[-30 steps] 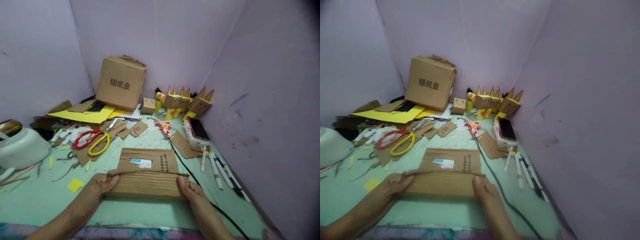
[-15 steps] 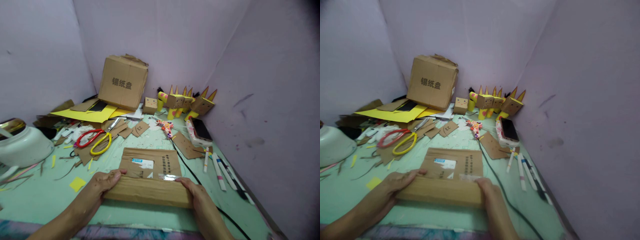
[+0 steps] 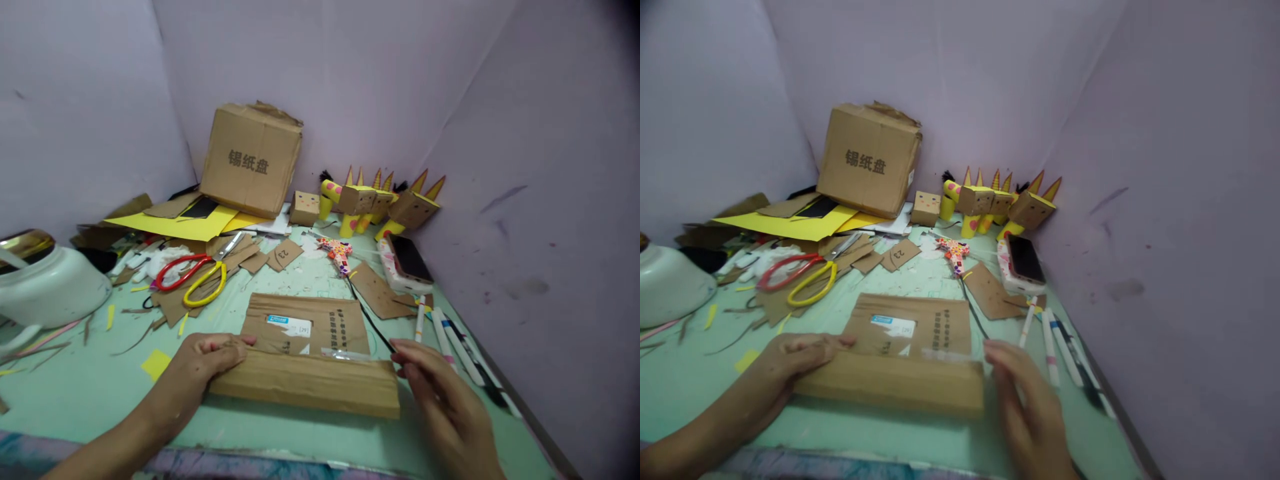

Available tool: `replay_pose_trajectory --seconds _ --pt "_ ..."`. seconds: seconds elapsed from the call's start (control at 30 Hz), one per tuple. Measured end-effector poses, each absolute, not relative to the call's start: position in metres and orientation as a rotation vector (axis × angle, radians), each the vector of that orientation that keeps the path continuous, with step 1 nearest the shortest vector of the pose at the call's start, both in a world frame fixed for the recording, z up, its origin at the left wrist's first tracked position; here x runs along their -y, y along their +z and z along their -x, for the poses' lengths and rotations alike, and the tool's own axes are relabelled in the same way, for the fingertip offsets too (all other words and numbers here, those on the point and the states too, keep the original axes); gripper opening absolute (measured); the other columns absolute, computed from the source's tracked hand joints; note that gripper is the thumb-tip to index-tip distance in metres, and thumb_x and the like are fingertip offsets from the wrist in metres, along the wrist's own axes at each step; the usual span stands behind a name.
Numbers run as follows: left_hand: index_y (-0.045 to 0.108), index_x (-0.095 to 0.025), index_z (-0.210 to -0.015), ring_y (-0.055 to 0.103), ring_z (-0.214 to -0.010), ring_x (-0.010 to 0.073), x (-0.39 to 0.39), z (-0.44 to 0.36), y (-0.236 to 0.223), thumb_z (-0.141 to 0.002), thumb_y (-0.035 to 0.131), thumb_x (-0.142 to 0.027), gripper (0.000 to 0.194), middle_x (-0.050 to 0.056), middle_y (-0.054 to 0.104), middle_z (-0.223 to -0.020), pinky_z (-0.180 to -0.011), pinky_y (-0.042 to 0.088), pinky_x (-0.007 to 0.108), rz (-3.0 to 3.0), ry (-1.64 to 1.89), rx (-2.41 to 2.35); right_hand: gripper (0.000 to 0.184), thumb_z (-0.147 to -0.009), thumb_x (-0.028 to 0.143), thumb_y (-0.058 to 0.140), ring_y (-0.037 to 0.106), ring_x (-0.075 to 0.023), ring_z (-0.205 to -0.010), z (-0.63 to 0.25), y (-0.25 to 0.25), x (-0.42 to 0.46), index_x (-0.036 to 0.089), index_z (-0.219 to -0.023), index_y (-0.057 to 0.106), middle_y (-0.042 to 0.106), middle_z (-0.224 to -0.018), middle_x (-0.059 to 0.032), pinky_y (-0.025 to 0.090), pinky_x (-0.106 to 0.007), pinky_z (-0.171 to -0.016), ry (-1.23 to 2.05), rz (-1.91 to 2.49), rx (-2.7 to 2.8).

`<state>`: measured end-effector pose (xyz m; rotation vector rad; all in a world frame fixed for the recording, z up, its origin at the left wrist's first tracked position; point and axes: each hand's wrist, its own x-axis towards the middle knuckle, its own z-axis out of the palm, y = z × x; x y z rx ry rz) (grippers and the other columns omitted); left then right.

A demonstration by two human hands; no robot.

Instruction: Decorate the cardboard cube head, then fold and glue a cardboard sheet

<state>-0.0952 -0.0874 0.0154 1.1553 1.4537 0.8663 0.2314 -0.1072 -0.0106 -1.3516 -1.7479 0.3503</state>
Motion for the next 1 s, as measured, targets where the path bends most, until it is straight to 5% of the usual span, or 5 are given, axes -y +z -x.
replay_pose_trajectory --seconds 0.2,0.33,0.5,0.73,1.0 --pt "0.062 -0.019 -0.053 0.059 -0.075 0.0241 0.082 0.096 0.017 -0.067 0.063 -0.040 0.025 0.003 0.067 -0.069 -0.060 0.041 0.027 -1.139 0.794 -1.425 0.045 -0.096 0.015 0.034 0.057 -0.0211 -0.115 -0.248 -0.009 0.098 0.028 -0.139 0.043 0.063 -0.125 -0.0058 0.052 -0.034 -0.092 -0.075 0.876 2.549" --pt "0.070 -0.024 -0.080 0.060 -0.074 0.0221 0.083 0.106 0.009 -0.075 0.060 -0.044 0.023 0.000 0.069 -0.079 -0.061 0.042 0.026 -1.463 0.868 -1.573 0.045 -0.098 0.019 0.033 0.057 -0.0207 -0.117 -0.245 -0.019 0.093 0.029 -0.142 0.038 0.064 -0.124 -0.0040 0.052 -0.036 -0.095 -0.031 0.908 2.496" --pt "0.072 -0.035 -0.097 0.063 -0.100 0.0227 0.085 0.125 -0.001 -0.086 0.045 -0.025 0.031 -0.002 0.072 -0.105 -0.090 0.044 0.027 -1.924 0.992 -1.285 0.048 -0.095 0.011 0.037 0.055 -0.0204 -0.120 -0.246 -0.036 0.092 0.027 -0.141 0.040 0.065 -0.122 -0.0037 0.051 -0.036 -0.096 0.058 0.903 2.408" --pt "0.044 -0.038 -0.136 0.058 -0.112 0.0228 0.072 0.147 -0.007 -0.079 0.043 -0.004 0.066 0.005 0.060 -0.128 -0.094 0.045 0.029 -2.610 0.779 -0.994 0.064 -0.084 0.000 0.045 0.056 -0.0211 -0.119 -0.245 -0.036 0.083 0.023 -0.143 0.036 0.064 -0.123 -0.0058 0.053 -0.035 -0.093 0.001 0.841 2.434" --pt "0.057 -0.025 -0.119 0.062 -0.081 0.0183 0.061 0.137 -0.016 -0.073 0.042 0.001 0.055 0.007 0.065 -0.092 -0.070 0.047 0.025 -2.661 0.904 -0.931 0.034 -0.078 0.009 0.051 0.065 -0.0159 -0.063 -0.226 -0.027 0.079 0.027 -0.096 0.073 0.069 -0.072 -0.0045 0.052 -0.025 -0.052 0.135 1.100 2.123"
